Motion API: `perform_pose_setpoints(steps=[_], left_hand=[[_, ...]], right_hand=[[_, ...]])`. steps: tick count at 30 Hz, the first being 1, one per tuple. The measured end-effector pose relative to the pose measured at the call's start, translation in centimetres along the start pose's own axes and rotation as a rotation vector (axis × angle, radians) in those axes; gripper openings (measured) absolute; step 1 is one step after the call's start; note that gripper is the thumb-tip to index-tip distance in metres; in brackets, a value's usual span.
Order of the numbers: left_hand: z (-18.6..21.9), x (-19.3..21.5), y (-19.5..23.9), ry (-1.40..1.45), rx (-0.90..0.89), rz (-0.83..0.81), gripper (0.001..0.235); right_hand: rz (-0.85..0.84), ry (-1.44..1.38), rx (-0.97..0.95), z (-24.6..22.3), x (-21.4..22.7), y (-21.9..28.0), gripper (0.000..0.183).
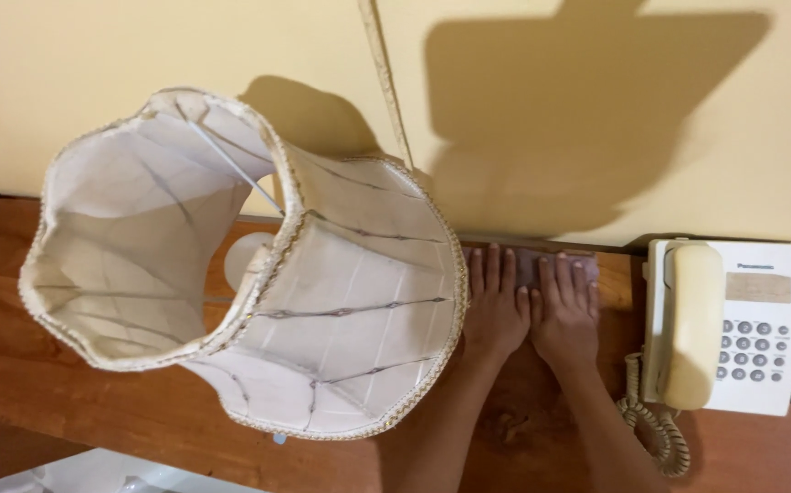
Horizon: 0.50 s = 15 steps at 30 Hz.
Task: Sanding the surface of a wooden desk using a piece of sandpaper.
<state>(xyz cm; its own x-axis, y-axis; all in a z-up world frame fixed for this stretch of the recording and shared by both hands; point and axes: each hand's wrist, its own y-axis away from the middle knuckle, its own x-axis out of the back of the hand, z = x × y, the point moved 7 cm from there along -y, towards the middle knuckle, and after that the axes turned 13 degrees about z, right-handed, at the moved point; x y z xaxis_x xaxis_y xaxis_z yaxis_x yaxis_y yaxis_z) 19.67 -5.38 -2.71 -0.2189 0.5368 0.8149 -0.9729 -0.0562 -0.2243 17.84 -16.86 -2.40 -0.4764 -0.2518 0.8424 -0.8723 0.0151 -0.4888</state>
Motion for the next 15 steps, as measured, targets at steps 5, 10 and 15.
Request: perform_pose_setpoints(steps=[5, 10, 15], left_hand=[[2.8, -1.4, 0.7, -0.045, -0.031, -0.119, 0.066], [3.0, -2.1, 0.5, -0.046, -0.037, -0.107, 0.063], [3.3, -3.1, -0.3, -0.083, -0.046, -0.075, 0.062]], right_hand=[[0.021, -0.018, -0.082, 3.1, 0.9, 1.4, 0.057], [0.012, -0.016, -0.141, 3.6, 0.8, 1.0, 0.057], [0.087, -0.063, -0.084, 4.0, 0.9, -0.6, 0.055]])
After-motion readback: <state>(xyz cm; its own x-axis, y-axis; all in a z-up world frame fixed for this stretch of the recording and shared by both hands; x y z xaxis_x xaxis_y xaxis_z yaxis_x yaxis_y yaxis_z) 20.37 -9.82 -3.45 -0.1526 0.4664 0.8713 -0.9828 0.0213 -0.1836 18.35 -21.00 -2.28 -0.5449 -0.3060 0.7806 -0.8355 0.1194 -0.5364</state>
